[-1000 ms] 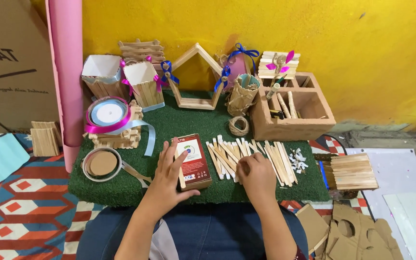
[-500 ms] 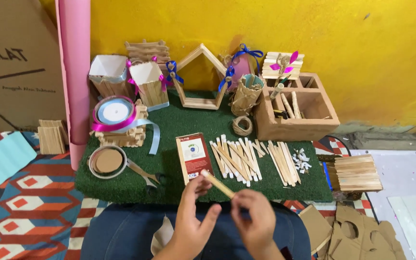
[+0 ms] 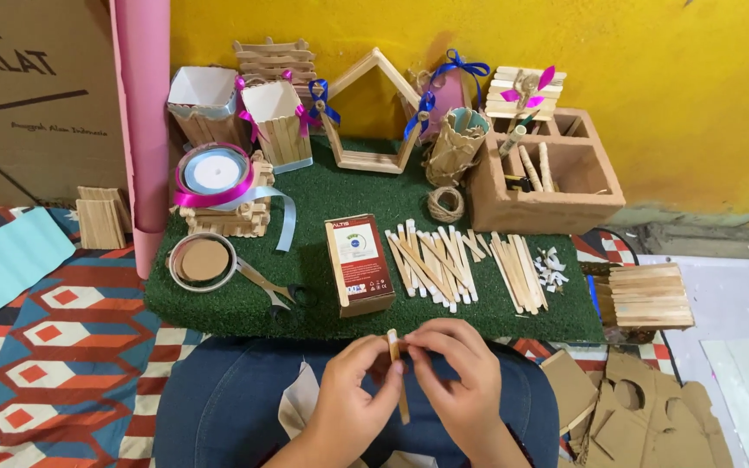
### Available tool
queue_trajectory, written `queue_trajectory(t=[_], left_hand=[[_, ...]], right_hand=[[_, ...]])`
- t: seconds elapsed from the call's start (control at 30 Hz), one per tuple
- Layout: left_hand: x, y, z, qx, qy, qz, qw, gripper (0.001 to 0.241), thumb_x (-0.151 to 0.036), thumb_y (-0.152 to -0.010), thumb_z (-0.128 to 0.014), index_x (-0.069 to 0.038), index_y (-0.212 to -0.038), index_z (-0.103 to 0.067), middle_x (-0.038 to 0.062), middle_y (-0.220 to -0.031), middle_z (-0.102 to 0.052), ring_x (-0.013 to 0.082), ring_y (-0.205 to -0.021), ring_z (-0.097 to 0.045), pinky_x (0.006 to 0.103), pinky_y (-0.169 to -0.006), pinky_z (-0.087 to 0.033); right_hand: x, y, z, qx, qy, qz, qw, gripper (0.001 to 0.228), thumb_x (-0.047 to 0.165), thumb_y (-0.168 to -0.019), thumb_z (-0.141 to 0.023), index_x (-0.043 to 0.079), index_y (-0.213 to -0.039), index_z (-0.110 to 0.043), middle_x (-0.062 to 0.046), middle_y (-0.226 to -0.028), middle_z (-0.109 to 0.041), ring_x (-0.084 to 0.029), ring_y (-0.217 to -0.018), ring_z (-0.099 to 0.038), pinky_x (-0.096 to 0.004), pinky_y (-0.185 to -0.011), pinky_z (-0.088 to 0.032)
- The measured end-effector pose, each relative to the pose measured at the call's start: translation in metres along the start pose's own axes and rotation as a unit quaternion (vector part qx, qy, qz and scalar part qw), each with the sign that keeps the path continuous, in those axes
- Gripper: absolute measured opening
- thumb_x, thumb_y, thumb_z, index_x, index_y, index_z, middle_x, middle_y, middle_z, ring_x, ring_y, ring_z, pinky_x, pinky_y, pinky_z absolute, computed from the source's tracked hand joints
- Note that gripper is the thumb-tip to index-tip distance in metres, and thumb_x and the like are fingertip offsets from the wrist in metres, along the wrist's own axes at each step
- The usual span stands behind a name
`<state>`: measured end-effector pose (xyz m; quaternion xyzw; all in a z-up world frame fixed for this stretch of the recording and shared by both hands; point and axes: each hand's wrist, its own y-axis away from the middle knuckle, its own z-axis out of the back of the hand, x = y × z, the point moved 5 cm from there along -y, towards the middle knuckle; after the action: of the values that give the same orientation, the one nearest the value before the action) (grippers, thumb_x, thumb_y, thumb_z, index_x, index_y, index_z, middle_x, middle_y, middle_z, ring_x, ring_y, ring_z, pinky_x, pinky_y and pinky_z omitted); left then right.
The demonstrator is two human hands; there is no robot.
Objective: The person sits on the floor with a green board on their lap and decorates a small cardboard box with wooden craft sticks. They pick up sticks one at a time, apply adhesive, press the sticks onto the sides of the box, and set the box back on the board between sticks.
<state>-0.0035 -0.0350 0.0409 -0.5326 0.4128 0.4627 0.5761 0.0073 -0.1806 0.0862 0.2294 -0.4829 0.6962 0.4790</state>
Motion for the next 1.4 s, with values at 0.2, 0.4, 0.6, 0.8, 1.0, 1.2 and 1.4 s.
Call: queue_trajectory(t=[0.2,0.4,0.6,0.8,1.0,1.2,1.4], left_hand=[[-0.007,0.008,-0.002,0.022,-0.005,0.014,1.0,0.031,0.006,-0.077,-0.066,-0.001,-0.107,-0.072,0.004,-0.086,-0.07,0.0108,-0.067,-0.061,0.0221,-0.06,-0.052],[-0.022,0.01,-0.003,0.033,-0.108,-0.035,0.993,0.024,0.003,-0.077,-0.065,-0.005,-0.099,-0.068,0.002,-0.078,-0.061,0.0141,-0.061,-0.057,0.026,-0.057,-0.05],[-0.027,0.012,-0.007,0.038,-0.153,-0.076,0.984,0.026,0.002,-0.076,-0.065,-0.005,-0.101,-0.068,0.004,-0.078,-0.063,0.0183,-0.063,-0.058,0.0297,-0.057,-0.049],[-0.026,0.011,-0.007,0.022,-0.155,-0.084,0.984,0.029,0.004,-0.075,-0.064,-0.004,-0.102,-0.068,0.006,-0.081,-0.066,0.0199,-0.064,-0.061,0.0302,-0.058,-0.051],[-0.025,0.011,-0.004,0.024,-0.119,-0.069,0.99,0.027,0.003,-0.078,-0.063,-0.003,-0.103,-0.068,0.004,-0.081,-0.064,0.0164,-0.062,-0.059,0.0272,-0.057,-0.051],[-0.027,0.01,-0.002,0.019,-0.107,-0.075,0.991,0.025,0.004,-0.079,-0.063,-0.003,-0.102,-0.068,0.004,-0.08,-0.063,0.0149,-0.06,-0.058,0.0263,-0.055,-0.05],[-0.031,0.012,-0.003,0.03,-0.176,-0.109,0.978,0.025,0.0,-0.076,-0.066,-0.006,-0.101,-0.069,0.005,-0.08,-0.063,0.0219,-0.066,-0.06,0.0318,-0.061,-0.049]], right_hand=[[0.007,-0.001,-0.003,0.032,0.011,0.034,0.999,0.02,-0.001,-0.072,-0.077,0.006,-0.091,-0.073,-0.004,-0.097,-0.072,-0.016,-0.084,-0.068,-0.027,-0.073,-0.056],[0.004,-0.002,0.002,0.069,0.011,0.024,0.997,0.023,-0.005,-0.071,-0.074,0.006,-0.09,-0.07,-0.003,-0.093,-0.074,-0.017,-0.081,-0.071,-0.028,-0.073,-0.058],[0.0,-0.003,0.006,0.092,-0.001,0.004,0.996,0.018,-0.004,-0.073,-0.074,0.005,-0.088,-0.07,-0.002,-0.087,-0.075,-0.015,-0.074,-0.07,-0.026,-0.068,-0.057],[-0.002,-0.006,0.005,0.11,-0.019,0.008,0.994,0.02,-0.006,-0.072,-0.072,0.006,-0.087,-0.067,-0.003,-0.089,-0.074,-0.016,-0.076,-0.069,-0.026,-0.068,-0.057],[0.0,0.0,0.0,0.086,-0.038,0.026,0.995,0.019,-0.006,-0.075,-0.072,0.005,-0.088,-0.065,-0.006,-0.092,-0.073,-0.018,-0.082,-0.069,-0.029,-0.074,-0.057],[-0.026,0.017,-0.003,0.025,-0.089,-0.04,0.995,0.025,0.0,-0.076,-0.078,0.004,-0.094,-0.061,-0.009,-0.094,-0.076,-0.016,-0.077,-0.072,-0.026,-0.072,-0.059],[-0.015,0.007,0.001,0.05,-0.07,-0.053,0.995,0.009,0.002,-0.078,-0.073,0.001,-0.087,-0.072,-0.008,-0.089,-0.076,-0.017,-0.076,-0.069,-0.026,-0.071,-0.055]])
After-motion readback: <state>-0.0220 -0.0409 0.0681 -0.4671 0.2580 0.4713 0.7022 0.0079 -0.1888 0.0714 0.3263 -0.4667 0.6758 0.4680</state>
